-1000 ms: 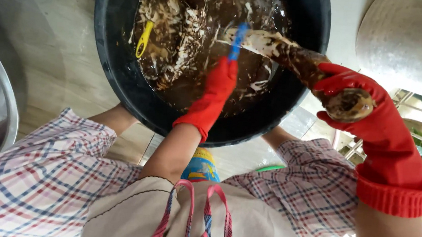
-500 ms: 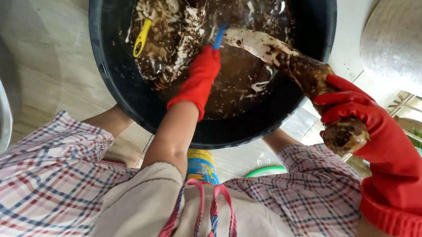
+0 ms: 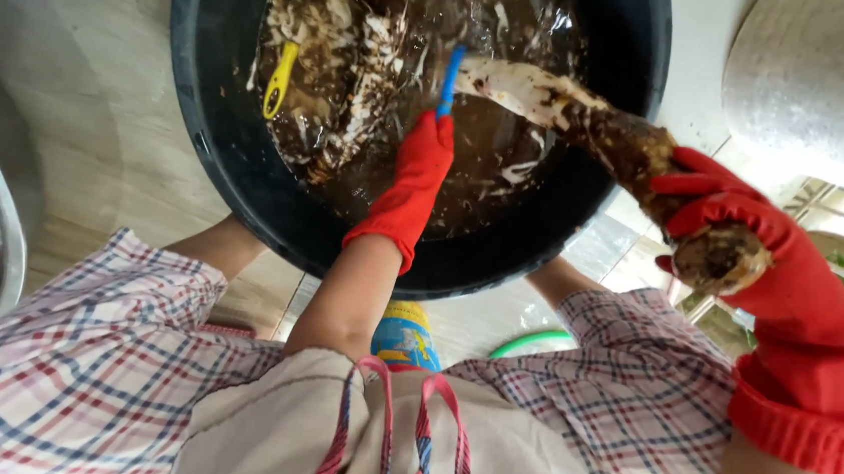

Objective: Peeling a large white root vegetable using a handheld peeler over a basin of water.

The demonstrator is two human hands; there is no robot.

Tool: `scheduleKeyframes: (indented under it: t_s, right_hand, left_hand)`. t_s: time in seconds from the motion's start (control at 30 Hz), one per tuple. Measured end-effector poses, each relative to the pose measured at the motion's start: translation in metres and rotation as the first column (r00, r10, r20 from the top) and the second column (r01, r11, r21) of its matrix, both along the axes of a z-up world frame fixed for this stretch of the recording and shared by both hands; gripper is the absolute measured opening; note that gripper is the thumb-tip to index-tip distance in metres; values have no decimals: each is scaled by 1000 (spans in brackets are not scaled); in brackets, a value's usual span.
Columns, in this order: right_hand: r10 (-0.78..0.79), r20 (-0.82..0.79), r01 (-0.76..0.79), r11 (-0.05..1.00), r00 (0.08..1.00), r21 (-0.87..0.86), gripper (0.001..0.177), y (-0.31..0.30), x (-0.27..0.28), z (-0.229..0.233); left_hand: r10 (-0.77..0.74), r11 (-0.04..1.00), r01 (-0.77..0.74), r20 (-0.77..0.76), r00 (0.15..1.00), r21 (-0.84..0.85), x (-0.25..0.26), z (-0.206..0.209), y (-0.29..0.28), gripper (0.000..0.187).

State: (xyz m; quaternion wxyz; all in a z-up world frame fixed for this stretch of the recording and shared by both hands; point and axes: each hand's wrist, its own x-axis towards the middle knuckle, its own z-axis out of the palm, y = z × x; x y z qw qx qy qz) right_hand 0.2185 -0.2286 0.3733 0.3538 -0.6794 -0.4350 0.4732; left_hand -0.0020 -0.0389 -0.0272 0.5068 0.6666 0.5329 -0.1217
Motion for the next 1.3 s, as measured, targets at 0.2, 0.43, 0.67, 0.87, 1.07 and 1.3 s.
scheduleKeyframes:
  t_s: [0.2, 0.43, 0.67, 0.87, 1.07, 1.3]
  right_hand:
    - [-35, 46, 40, 993, 998, -110, 50, -6, -6, 5]
    - [118, 302, -72, 984, 946, -160, 49, -29, -14, -1]
    - [161, 342, -106, 979, 926, -176, 40, -30, -17, -6]
    - [222, 393, -173, 972, 892, -156, 34, -12, -25, 3]
    - [145, 345, -132, 989, 927, -61, 72, 16, -30, 6]
    - [-617, -4, 614, 784, 787, -86, 40, 71, -54, -10]
  left_hand:
    - [-17, 1000, 15, -116, 993, -19, -10, -12, 26, 43]
    - [-113, 988, 100, -103, 988, -120, 7, 23, 55, 49]
    - [-166, 986, 167, -53, 985, 17, 1, 14, 58, 45]
    - [-274, 962, 266, -188, 943, -69, -27, 22, 73, 46]
    - [-216, 928, 103, -292, 932, -357, -36, 128, 50, 48]
    - [26, 1000, -25, -44, 999, 19, -80, 61, 13, 50]
